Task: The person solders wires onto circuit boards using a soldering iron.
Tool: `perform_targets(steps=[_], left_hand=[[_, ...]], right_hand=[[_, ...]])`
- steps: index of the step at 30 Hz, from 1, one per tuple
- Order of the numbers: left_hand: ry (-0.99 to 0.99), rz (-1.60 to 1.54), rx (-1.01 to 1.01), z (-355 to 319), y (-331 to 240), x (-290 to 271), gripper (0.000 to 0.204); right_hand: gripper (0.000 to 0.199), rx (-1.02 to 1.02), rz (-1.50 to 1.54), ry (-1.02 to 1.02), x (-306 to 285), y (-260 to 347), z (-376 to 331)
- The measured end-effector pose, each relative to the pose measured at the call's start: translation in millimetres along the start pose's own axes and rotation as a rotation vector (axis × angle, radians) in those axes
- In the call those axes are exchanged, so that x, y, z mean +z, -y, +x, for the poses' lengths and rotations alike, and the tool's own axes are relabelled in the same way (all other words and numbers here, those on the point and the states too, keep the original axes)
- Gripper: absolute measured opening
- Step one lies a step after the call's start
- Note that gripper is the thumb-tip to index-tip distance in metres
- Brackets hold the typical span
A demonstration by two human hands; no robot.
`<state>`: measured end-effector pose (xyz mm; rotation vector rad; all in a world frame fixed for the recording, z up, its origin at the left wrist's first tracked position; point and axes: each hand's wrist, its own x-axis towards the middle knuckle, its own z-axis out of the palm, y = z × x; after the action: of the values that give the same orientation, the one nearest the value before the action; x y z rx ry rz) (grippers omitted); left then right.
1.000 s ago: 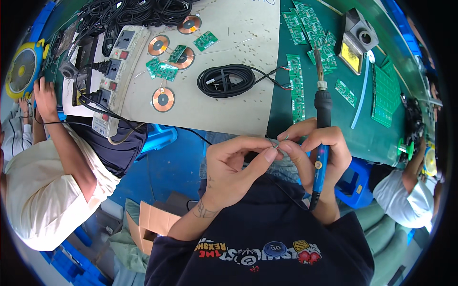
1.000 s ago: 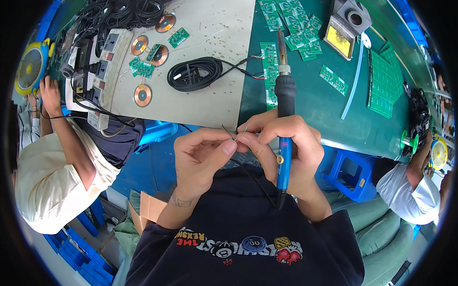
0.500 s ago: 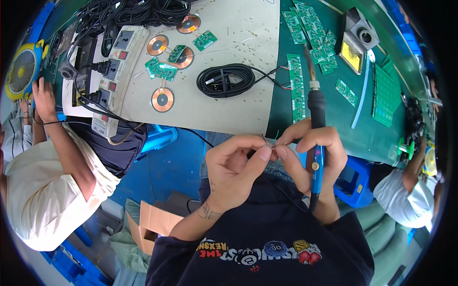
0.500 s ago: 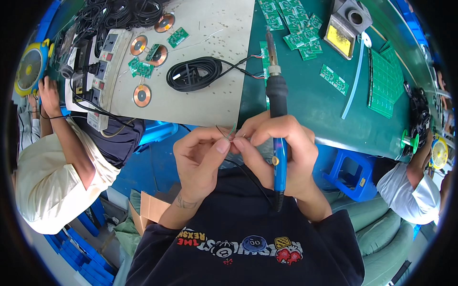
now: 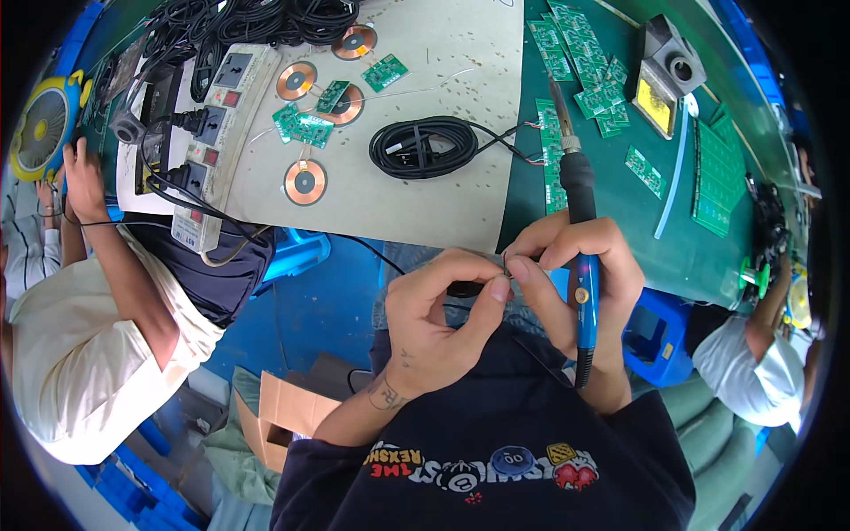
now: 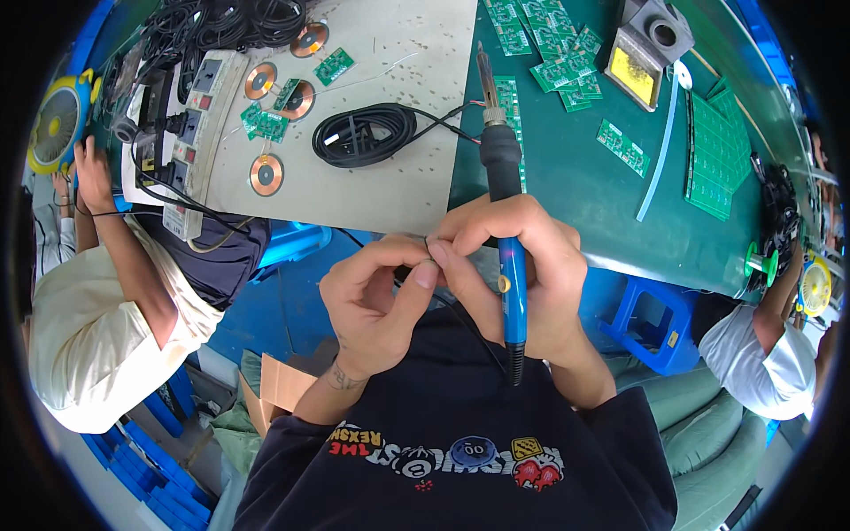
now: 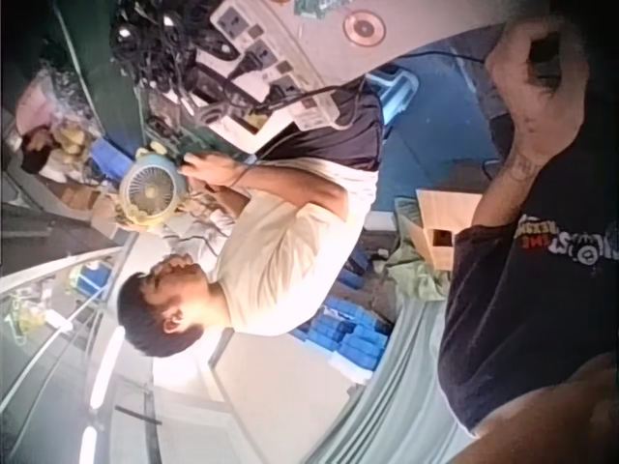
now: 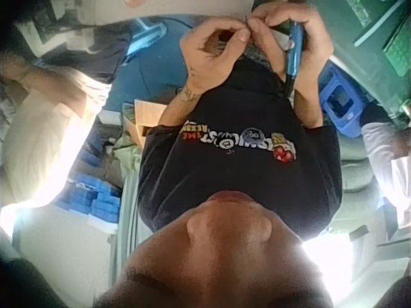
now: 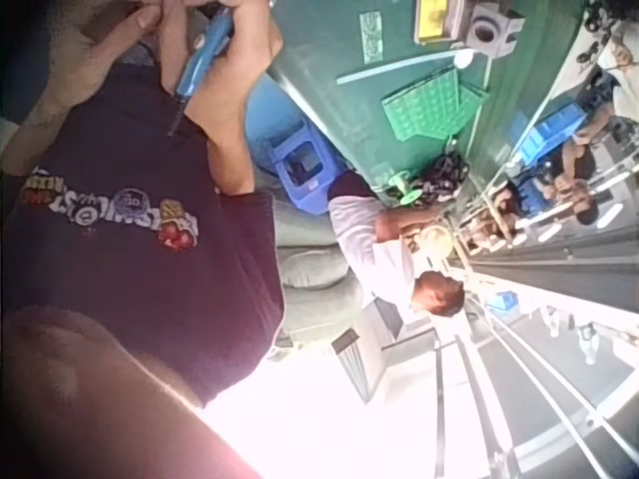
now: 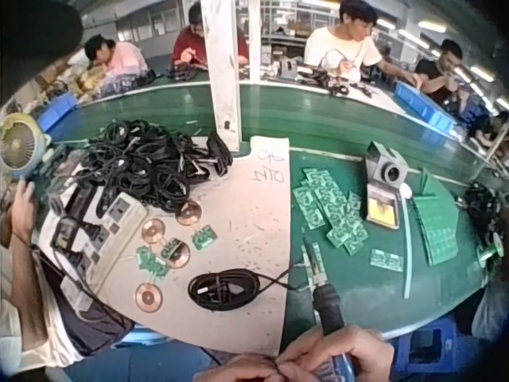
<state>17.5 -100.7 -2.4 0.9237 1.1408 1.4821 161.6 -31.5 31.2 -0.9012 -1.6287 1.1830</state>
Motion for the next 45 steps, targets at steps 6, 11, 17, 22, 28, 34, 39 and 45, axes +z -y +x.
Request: perform_targets(steps=[6, 11, 17, 22, 28, 34, 39, 45], left_hand=[[0.024, 0.005, -0.058, 0.6, -4.2, -4.7, 0.011], [0.024, -0.028, -0.058, -2.2, -2.7, -4.9, 0.01], [-0.005, -0.151, -0.074, -2.0, -6.6, -4.2, 0.011], [0.008, -0.183, -0.084, -1.7, -6.1, -4.9, 0.011], [0.025, -0.248, -0.099, -1.8, -6.0, -3.0, 0.011], [0.043, -0.304, -0.106, -1.5, -5.9, -2.2, 0.011], [0.035, -0.275, -0.12, -0.4, -5.6, -1.6, 0.012], [-0.002, -0.286, -0.102, 2.5, -1.0, -0.5, 0.013]], right_hand=[[0.031, 0.019, 0.036, -0.02, 1.3, -0.7, -1.2], [0.031, 0.018, 0.043, 0.007, -1.2, -0.6, -2.6], [0.032, 0.045, 0.057, -0.007, -4.3, 0.3, -3.7], [0.033, 0.052, 0.084, 0.015, -7.2, -5.8, -8.1], [0.037, 0.061, 0.195, 0.017, -9.4, -3.0, -10.6], [0.041, 0.129, 0.282, 0.024, -10.3, 0.0, -9.3], [0.042, 0.152, 0.308, 0.024, -9.8, -1.9, -9.0], [0.042, 0.162, 0.286, 0.007, -9.6, -6.3, -8.2]])
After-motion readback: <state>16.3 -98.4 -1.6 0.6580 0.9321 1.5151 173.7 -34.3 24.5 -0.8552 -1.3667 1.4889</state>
